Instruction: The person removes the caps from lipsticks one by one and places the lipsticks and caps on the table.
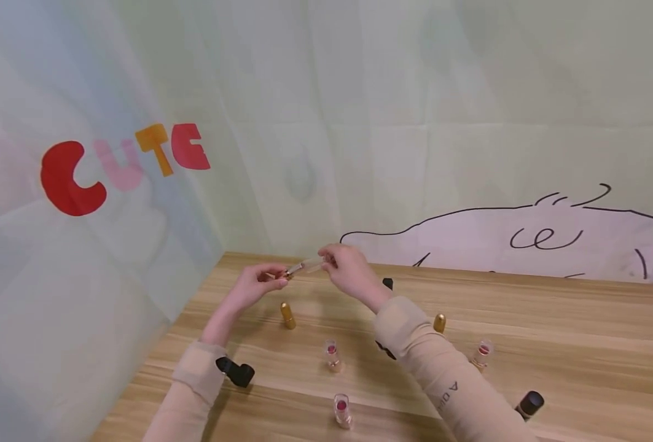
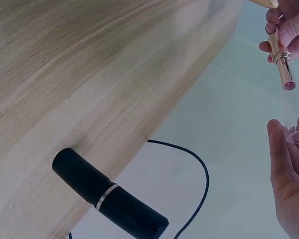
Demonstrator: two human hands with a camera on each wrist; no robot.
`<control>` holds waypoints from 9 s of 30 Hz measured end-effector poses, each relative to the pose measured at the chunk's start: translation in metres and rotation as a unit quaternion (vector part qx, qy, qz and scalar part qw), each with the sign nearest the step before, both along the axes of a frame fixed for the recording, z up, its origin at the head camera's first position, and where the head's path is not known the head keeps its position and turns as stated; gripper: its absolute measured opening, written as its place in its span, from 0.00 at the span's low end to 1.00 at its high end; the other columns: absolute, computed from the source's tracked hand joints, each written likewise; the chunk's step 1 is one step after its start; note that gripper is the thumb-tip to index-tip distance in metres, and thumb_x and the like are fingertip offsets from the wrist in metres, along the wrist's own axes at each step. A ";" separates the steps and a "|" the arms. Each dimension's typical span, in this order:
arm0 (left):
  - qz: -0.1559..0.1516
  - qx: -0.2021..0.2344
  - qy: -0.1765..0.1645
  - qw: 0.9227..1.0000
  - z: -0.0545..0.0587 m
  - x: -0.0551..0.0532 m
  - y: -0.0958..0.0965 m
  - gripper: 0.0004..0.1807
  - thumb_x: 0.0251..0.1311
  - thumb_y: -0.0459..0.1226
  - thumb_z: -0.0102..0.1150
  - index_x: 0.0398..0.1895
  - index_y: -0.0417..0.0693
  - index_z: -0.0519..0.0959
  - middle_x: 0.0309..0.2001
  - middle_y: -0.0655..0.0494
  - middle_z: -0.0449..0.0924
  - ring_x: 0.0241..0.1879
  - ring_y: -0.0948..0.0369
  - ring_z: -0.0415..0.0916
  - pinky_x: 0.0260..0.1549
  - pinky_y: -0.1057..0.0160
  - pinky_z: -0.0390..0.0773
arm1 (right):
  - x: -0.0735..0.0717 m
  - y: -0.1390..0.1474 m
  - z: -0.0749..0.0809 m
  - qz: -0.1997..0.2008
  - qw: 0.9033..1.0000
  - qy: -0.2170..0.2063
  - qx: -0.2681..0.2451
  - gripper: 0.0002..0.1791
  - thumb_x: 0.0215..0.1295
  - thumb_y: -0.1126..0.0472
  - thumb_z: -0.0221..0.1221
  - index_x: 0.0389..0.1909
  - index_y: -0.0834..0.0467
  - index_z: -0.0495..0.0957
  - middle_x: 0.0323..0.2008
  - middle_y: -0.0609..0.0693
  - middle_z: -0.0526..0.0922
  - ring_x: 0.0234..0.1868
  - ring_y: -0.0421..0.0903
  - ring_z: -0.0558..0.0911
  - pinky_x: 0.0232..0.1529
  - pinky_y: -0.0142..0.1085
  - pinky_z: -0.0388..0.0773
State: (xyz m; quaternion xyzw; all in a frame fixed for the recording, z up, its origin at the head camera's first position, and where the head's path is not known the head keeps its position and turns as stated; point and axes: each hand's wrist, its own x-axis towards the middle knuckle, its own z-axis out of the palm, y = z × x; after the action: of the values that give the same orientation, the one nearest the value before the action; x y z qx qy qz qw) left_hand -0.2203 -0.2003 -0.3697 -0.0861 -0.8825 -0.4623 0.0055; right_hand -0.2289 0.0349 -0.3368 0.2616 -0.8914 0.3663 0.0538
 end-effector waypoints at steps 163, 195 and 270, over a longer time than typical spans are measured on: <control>0.033 -0.054 -0.075 0.995 -0.043 -0.013 0.021 0.20 0.49 0.26 0.65 0.48 0.37 0.77 0.43 0.43 0.81 0.41 0.52 0.81 0.42 0.58 0.79 | -0.001 -0.005 -0.059 0.026 0.988 0.041 0.147 0.20 0.62 0.64 0.61 0.54 0.64 0.75 0.51 0.59 0.81 0.51 0.54 0.81 0.52 0.43 0.79; 0.045 0.008 -0.073 0.996 -0.029 0.018 -0.003 0.17 0.56 0.25 0.54 0.51 0.38 0.76 0.47 0.41 0.79 0.44 0.51 0.79 0.43 0.59 0.80 | 0.016 -0.024 -0.024 0.030 0.980 0.112 0.163 0.14 0.62 0.60 0.62 0.49 0.56 0.80 0.50 0.52 0.82 0.58 0.51 0.77 0.64 0.46 0.69; -0.061 -0.074 -0.066 0.993 -0.035 0.034 0.016 0.09 0.51 0.31 0.67 0.36 0.40 0.82 0.33 0.49 0.82 0.32 0.63 0.73 0.31 0.67 0.73 | 0.024 -0.041 -0.035 0.169 0.979 0.057 0.098 0.06 0.62 0.68 0.59 0.37 0.58 0.82 0.37 0.49 0.83 0.39 0.43 0.81 0.43 0.34 0.79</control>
State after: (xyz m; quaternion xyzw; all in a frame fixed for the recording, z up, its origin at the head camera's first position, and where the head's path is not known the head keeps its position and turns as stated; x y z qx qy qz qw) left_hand -0.1862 -0.1845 -0.4045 -0.1095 -0.9057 -0.4002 -0.0870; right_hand -0.2052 -0.0061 -0.3718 0.4327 -0.8614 0.2655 0.0163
